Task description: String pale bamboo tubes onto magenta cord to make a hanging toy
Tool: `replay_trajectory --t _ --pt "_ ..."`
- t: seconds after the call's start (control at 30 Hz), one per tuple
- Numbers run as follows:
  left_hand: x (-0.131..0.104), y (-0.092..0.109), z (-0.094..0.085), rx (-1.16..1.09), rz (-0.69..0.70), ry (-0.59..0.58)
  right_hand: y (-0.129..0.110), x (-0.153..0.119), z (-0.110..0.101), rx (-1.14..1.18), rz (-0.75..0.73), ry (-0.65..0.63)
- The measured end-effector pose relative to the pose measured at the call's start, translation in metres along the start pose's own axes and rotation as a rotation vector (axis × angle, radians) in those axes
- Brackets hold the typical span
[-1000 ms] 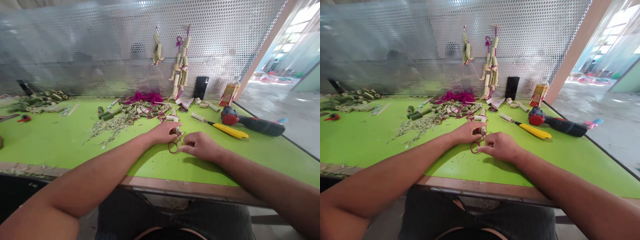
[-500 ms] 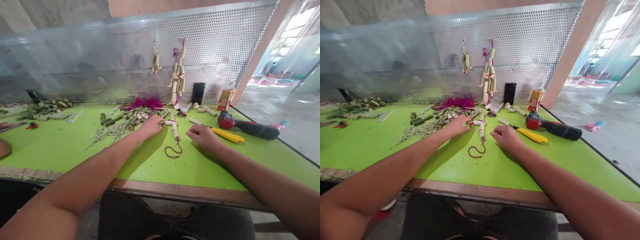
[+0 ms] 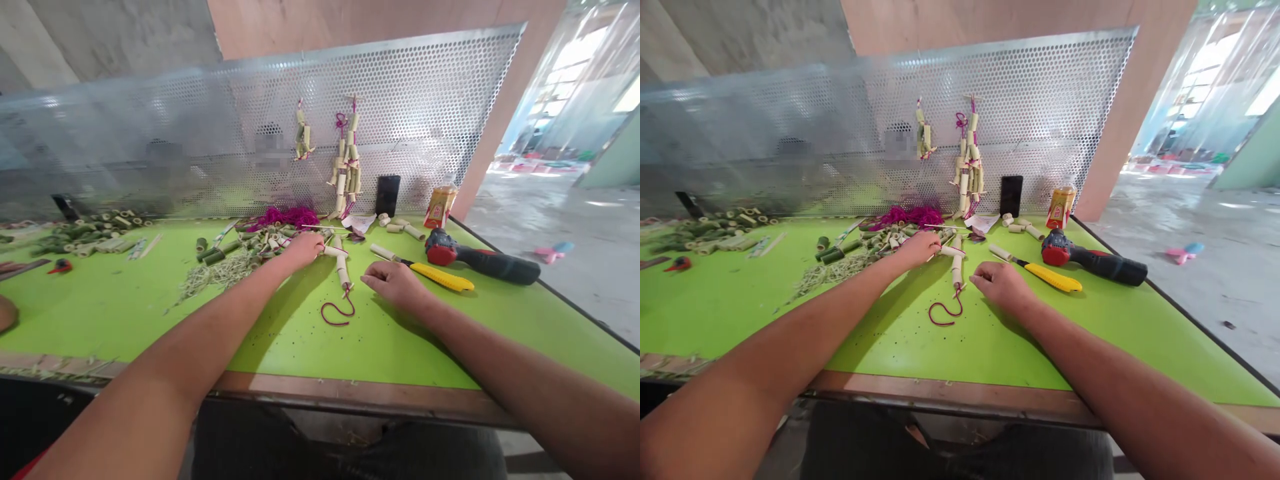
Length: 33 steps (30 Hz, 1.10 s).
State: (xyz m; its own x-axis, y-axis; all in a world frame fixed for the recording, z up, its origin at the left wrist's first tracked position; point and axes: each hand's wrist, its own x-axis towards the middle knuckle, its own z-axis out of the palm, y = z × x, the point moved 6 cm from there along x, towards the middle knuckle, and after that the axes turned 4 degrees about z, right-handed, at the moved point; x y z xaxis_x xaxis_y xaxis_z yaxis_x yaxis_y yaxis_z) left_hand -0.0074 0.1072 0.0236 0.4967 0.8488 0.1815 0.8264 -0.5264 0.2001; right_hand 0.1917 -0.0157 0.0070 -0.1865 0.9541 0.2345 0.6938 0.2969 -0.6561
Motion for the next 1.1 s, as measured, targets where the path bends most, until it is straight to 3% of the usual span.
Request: replay_trajectory --t 0.17,0.4,0.67,0.83,0.97,1.1 --pt "0.007 0.008 -0.021 -0.141 0.041 0.072 0.0 0.003 -0.003 0.015 0.004 0.021" --pt "0.008 0.027 -0.035 -0.307 0.109 -0.023 0.0 0.025 -0.01 0.12 0.138 0.018" --pt "0.001 0.054 -0.046 -0.347 0.216 -0.01 -0.02 0.079 0.017 0.283 0.122 -0.008" --pt "-0.003 0.049 -0.048 -0.433 0.276 0.043 -0.015 0.085 0.021 0.564 0.066 -0.037" --pt "-0.002 0.032 -0.052 -0.571 0.227 0.122 -0.002 0.083 0.015 0.673 0.165 -0.095" --pt "-0.001 0.023 -0.045 -0.606 0.24 0.01 0.001 0.078 0.016 0.647 0.215 -0.195"
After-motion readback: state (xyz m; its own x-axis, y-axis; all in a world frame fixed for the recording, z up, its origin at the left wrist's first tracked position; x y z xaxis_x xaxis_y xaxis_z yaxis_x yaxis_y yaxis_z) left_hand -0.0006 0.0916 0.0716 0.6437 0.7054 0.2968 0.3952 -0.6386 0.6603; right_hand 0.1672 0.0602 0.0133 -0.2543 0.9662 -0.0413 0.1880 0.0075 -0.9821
